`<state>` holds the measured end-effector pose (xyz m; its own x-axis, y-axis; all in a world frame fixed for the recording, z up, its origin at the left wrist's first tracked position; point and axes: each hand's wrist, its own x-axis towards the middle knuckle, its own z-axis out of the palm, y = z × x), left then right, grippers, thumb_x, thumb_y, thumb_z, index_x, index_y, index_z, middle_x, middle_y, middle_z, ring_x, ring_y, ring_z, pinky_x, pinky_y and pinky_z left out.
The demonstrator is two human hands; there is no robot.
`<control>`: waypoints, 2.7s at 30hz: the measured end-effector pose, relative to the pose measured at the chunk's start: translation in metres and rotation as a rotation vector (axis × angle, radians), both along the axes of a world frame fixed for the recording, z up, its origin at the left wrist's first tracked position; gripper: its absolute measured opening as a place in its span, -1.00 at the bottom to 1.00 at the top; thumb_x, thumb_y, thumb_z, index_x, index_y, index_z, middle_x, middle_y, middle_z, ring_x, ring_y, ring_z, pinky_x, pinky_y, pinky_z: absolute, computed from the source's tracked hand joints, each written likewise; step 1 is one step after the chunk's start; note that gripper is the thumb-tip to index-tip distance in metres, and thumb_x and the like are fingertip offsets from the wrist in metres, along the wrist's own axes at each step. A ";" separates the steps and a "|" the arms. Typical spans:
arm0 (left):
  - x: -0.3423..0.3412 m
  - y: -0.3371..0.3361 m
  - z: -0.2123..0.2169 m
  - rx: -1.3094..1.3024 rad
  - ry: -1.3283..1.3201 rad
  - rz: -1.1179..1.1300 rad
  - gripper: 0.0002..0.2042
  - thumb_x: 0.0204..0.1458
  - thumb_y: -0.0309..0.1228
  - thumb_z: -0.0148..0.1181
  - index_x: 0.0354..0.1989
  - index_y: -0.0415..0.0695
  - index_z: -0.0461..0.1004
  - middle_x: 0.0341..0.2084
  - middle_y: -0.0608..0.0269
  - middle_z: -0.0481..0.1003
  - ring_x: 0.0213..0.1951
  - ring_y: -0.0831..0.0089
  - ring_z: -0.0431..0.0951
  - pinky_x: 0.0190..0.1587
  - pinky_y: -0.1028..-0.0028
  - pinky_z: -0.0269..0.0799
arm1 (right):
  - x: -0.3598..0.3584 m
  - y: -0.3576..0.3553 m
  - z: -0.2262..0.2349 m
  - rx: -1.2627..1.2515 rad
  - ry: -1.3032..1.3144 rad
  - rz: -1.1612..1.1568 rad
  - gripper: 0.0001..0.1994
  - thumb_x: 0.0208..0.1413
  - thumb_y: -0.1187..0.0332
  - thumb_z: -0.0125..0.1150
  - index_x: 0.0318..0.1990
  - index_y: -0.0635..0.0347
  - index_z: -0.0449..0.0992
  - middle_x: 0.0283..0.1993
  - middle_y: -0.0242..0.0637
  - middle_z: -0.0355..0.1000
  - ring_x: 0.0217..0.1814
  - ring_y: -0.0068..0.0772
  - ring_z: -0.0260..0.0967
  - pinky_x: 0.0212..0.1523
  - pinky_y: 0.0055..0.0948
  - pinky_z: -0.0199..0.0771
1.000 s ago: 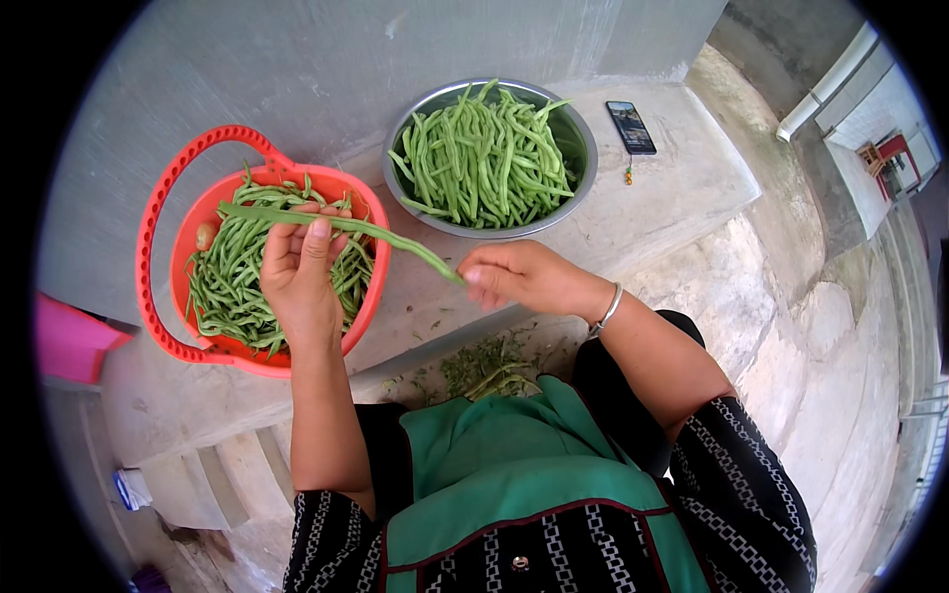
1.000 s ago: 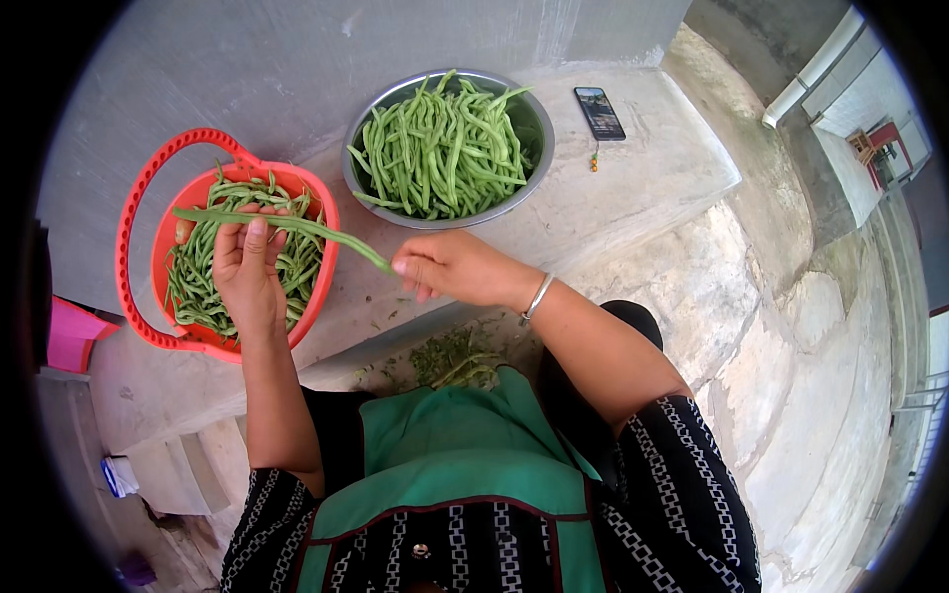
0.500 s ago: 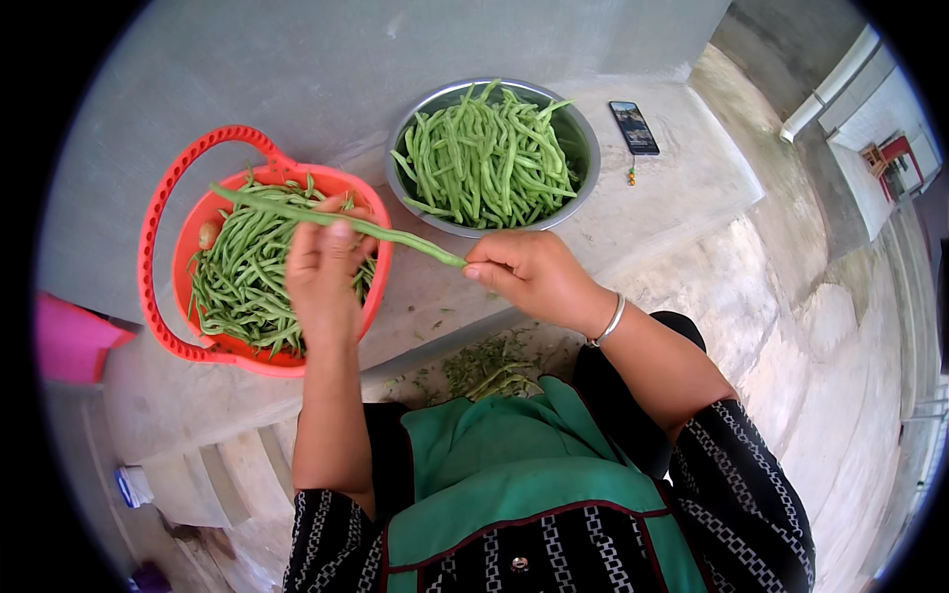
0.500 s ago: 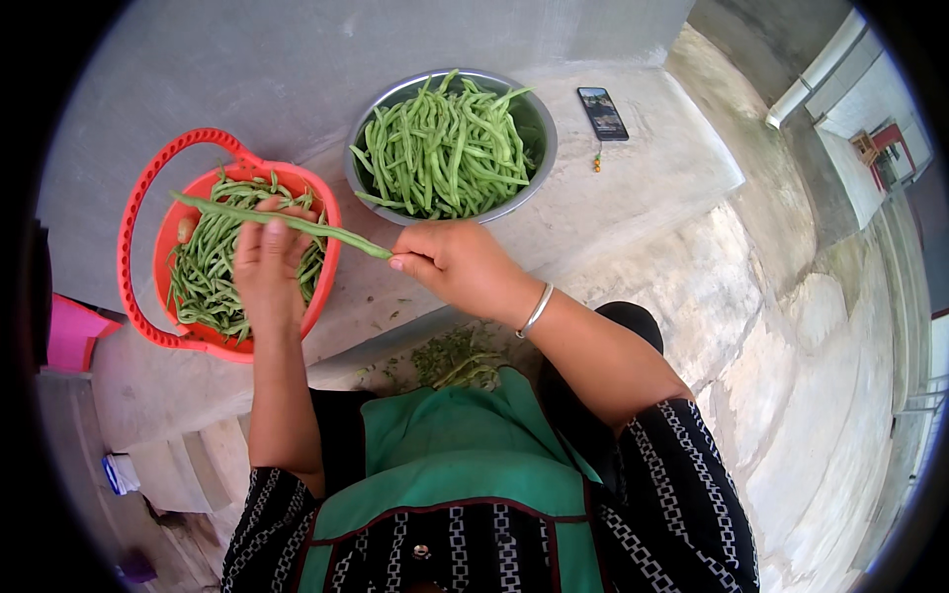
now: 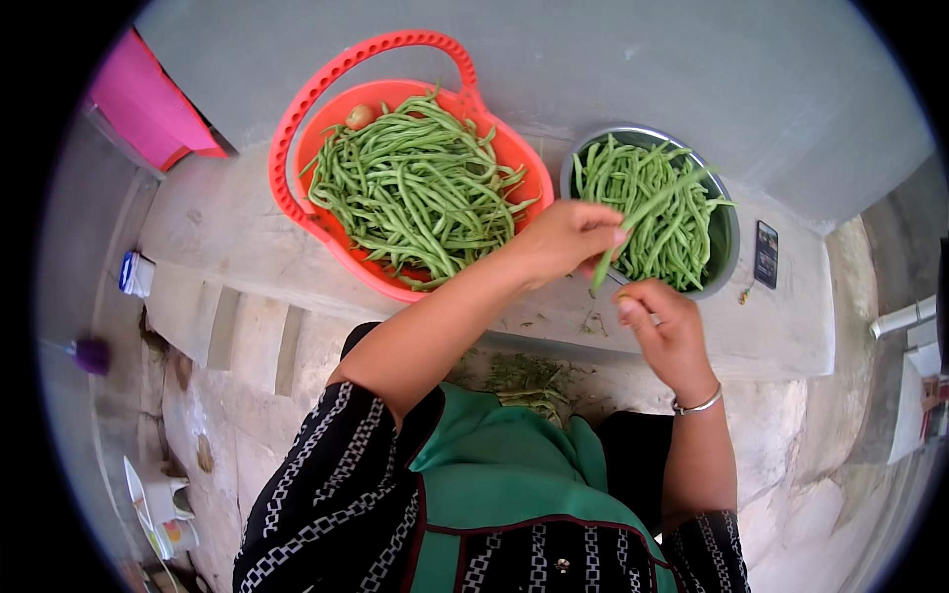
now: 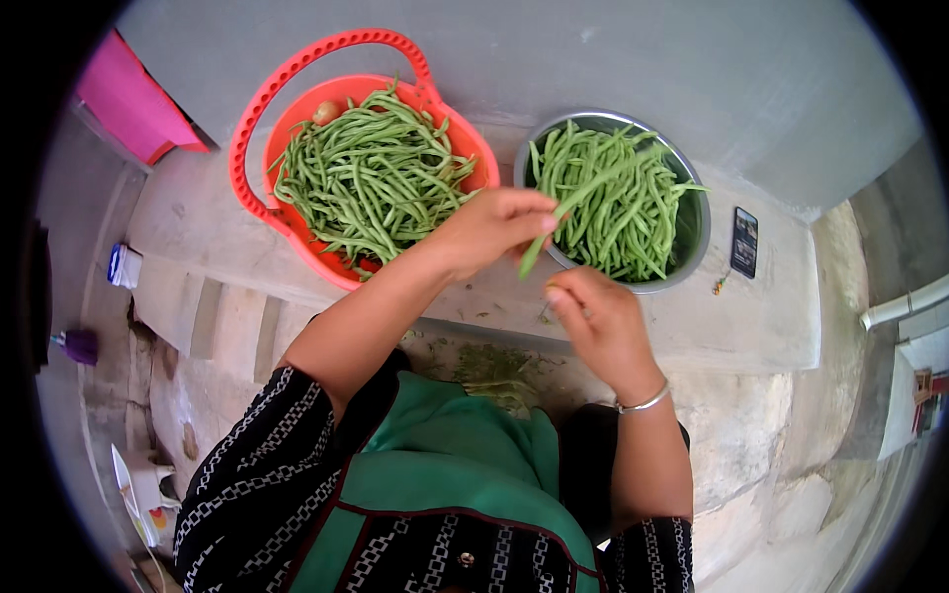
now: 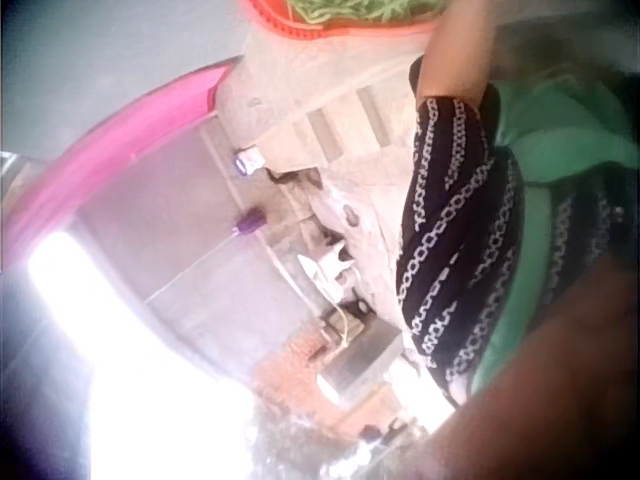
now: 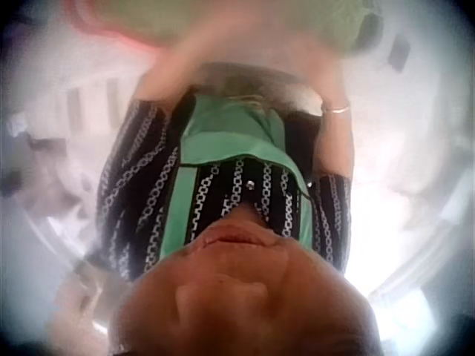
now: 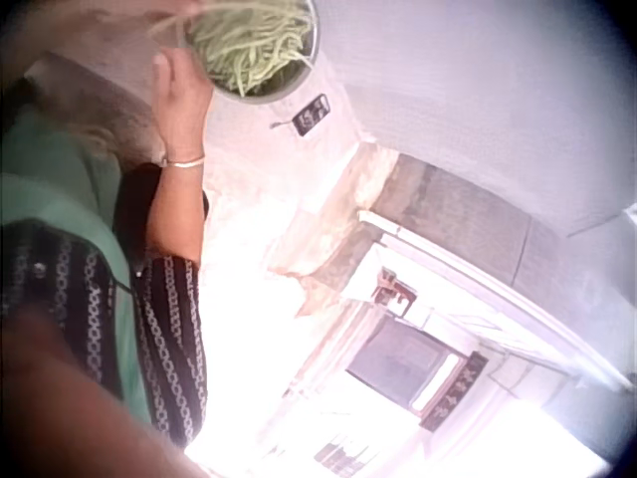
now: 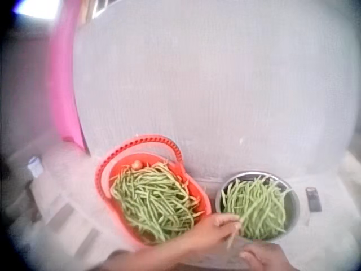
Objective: The person sits on the floor and trims green beans by hand. They pick beans from a red basket, snap off the ends, and place the trimmed beans into a metal bowl.
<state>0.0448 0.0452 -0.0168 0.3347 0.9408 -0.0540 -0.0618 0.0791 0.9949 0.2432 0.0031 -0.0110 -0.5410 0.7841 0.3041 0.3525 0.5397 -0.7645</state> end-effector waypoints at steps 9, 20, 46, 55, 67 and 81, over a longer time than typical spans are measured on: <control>0.000 0.059 -0.027 0.369 0.698 0.137 -0.73 0.10 -0.26 0.11 -0.19 -0.22 0.50 -0.47 0.13 0.54 -0.42 0.40 0.56 -0.34 0.41 0.45 | -0.013 0.025 -0.018 0.149 -0.112 -0.113 -0.94 0.07 0.46 0.16 -0.35 0.25 0.47 -0.43 -0.16 0.41 -0.44 -0.14 0.37 -0.41 -0.36 0.36; -0.141 -0.028 -0.006 0.112 0.145 0.456 -0.77 0.12 -0.41 0.09 -0.10 -0.27 0.46 -0.34 0.25 0.53 -0.37 0.55 0.55 -0.35 0.57 0.44 | -0.128 0.004 -0.001 0.155 -0.239 0.468 -0.83 0.02 0.43 0.18 -0.21 0.21 0.55 -0.31 -0.24 0.47 -0.32 -0.28 0.42 -0.25 -0.42 0.43; -0.266 0.025 -0.012 -0.043 -0.598 0.973 -0.67 0.13 -0.46 0.04 0.07 -0.26 0.33 -0.08 0.14 0.42 -0.05 0.33 0.47 -0.01 0.35 0.43 | -0.410 0.256 -0.040 0.618 -0.931 0.042 -0.75 0.02 0.40 -0.01 -0.15 0.13 0.51 -0.15 -0.06 0.50 -0.12 -0.13 0.49 -0.14 -0.19 0.50; -0.275 0.023 -0.024 0.007 -0.636 0.897 -0.72 0.15 -0.46 0.04 0.03 -0.22 0.37 -0.09 0.18 0.46 -0.07 0.36 0.48 -0.03 0.37 0.44 | -0.392 0.261 -0.047 0.260 -0.846 0.075 -0.69 -0.02 0.36 0.16 -0.09 0.20 0.47 -0.12 -0.04 0.49 -0.11 -0.07 0.47 -0.13 -0.18 0.48; -0.249 -0.003 -0.003 0.022 -0.550 0.876 -0.81 0.14 -0.48 0.02 -0.09 -0.22 0.41 -0.19 0.20 0.48 -0.14 0.42 0.51 -0.10 0.44 0.44 | -0.322 0.164 0.049 0.465 -0.666 -0.048 -0.75 0.02 0.31 0.19 -0.25 0.32 0.38 -0.33 0.05 0.44 -0.24 0.10 0.41 -0.24 -0.08 0.39; -0.107 -0.017 -0.004 -0.190 -0.769 0.420 -0.67 0.22 -0.30 -0.04 0.08 -0.20 0.27 0.00 0.07 0.39 0.03 0.25 0.43 0.14 0.28 0.31 | -0.139 0.080 0.044 -0.137 -0.095 -0.050 -0.81 0.10 0.37 0.15 -0.21 0.31 0.45 -0.36 -0.39 0.46 -0.29 -0.60 0.33 -0.22 -0.50 0.37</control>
